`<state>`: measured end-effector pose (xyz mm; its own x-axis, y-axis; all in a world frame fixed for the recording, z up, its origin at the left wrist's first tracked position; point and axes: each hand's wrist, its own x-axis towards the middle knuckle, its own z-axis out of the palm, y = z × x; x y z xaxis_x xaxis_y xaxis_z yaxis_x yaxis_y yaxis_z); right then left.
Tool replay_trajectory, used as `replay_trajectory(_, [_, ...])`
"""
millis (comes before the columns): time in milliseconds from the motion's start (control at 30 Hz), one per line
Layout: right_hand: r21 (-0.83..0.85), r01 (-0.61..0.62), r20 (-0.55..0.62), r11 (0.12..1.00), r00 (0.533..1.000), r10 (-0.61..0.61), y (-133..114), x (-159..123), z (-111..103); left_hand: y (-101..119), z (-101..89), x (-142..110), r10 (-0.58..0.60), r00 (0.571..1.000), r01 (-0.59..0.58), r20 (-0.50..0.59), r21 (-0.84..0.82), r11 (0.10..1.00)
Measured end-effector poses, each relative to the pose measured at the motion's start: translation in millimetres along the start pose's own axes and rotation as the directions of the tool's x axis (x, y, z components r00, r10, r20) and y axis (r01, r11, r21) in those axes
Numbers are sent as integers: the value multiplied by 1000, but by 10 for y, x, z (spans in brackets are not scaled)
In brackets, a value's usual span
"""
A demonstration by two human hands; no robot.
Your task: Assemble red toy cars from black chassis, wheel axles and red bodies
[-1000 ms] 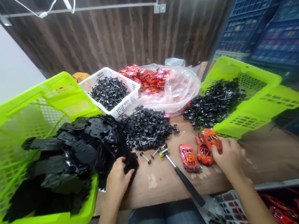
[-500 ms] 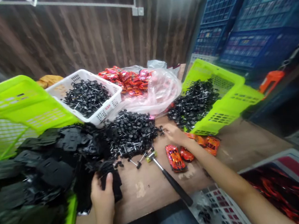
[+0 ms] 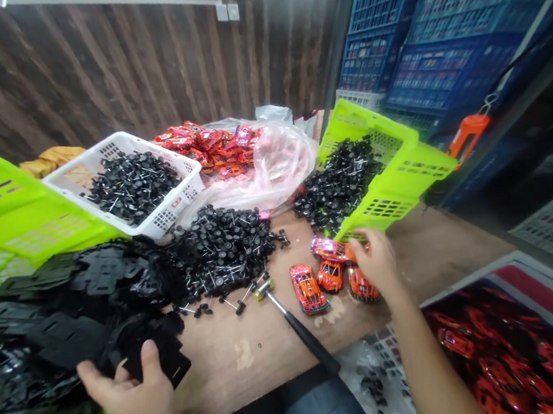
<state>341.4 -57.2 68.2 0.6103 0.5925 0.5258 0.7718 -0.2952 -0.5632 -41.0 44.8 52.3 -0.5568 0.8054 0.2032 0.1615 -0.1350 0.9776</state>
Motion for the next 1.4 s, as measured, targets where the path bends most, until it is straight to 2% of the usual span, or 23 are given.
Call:
replay_trajectory(67, [-94, -211, -87, 973, 975, 203, 188, -383, 60, -7, 78, 53, 52, 999, -52, 10, 46, 998])
replay_trajectory(100, [-114, -305, -88, 946, 951, 296, 253, -546, 122, -11, 137, 64, 14, 999, -16, 48, 30, 999])
replay_trajectory(167, [-92, -420, -18, 903, 907, 420, 336, -769, 254, -1, 288, 28, -160, 967, 173, 197, -52, 984])
replay_trajectory(200, [-64, -441, 27, 895, 896, 443, 368, -817, 308, 19, 373, -26, -251, 919, 288, 303, -85, 954])
replay_trajectory(233, [-31, -448, 60, 894, 892, 449, 403, -820, 344, 49, 462, -107, -318, 849, 387, 422, -87, 918])
replay_trajectory(300, [34, -440, 60, 897, 897, 438, 490, -693, 364, 119, 647, -339, -361, 679, 484, 639, -20, 875])
replay_trajectory(367, [90, -429, -5, 899, 902, 432, 588, -428, 337, 169, 854, -619, -259, 518, 430, 815, 14, 903])
replay_trajectory(433, [139, -414, -63, 900, 903, 425, 656, -98, 309, 174, 1103, -879, -47, 402, 287, 914, -77, 955])
replay_trajectory(467, [160, -402, -84, 902, 905, 418, 671, 61, 308, 163, 1240, -982, 42, 357, 215, 933, -126, 968])
replay_trajectory(533, [193, -369, -105, 909, 914, 393, 672, 315, 342, 127, 1518, -1118, 140, 288, 24, 947, -153, 988])
replay_trajectory(600, [223, -343, -97, 913, 924, 371, 668, 456, 412, 88, 1762, -1171, 130, 246, -138, 961, -98, 986])
replay_trajectory(667, [252, -349, -63, 903, 925, 375, 692, 507, 483, 50, 1946, -1181, 83, 217, -197, 973, -40, 980])
replay_trajectory(767, [275, -369, -23, 888, 921, 390, 776, 543, 522, 5, 2112, -1198, 96, 195, -136, 976, -70, 988])
replay_trajectory(933, [276, -362, -1, 890, 926, 377, 941, 718, 449, -5, 2241, -1296, 191, 276, -69, 942, -179, 981])
replay_trajectory(1200, [294, -346, -1, 891, 932, 362, 1079, 991, 469, -23, 2489, -1426, 215, 360, -41, 908, -215, 976])
replay_trajectory(1333, [291, -331, 14, 898, 940, 342, 1126, 1078, 309, 32, 2601, -1501, 196, 399, 23, 896, -223, 975])
replay_trajectory(1400, [285, -327, 32, 901, 943, 332, 1154, 956, 203, 46, 2609, -1490, 160, 408, 53, 899, -199, 979])
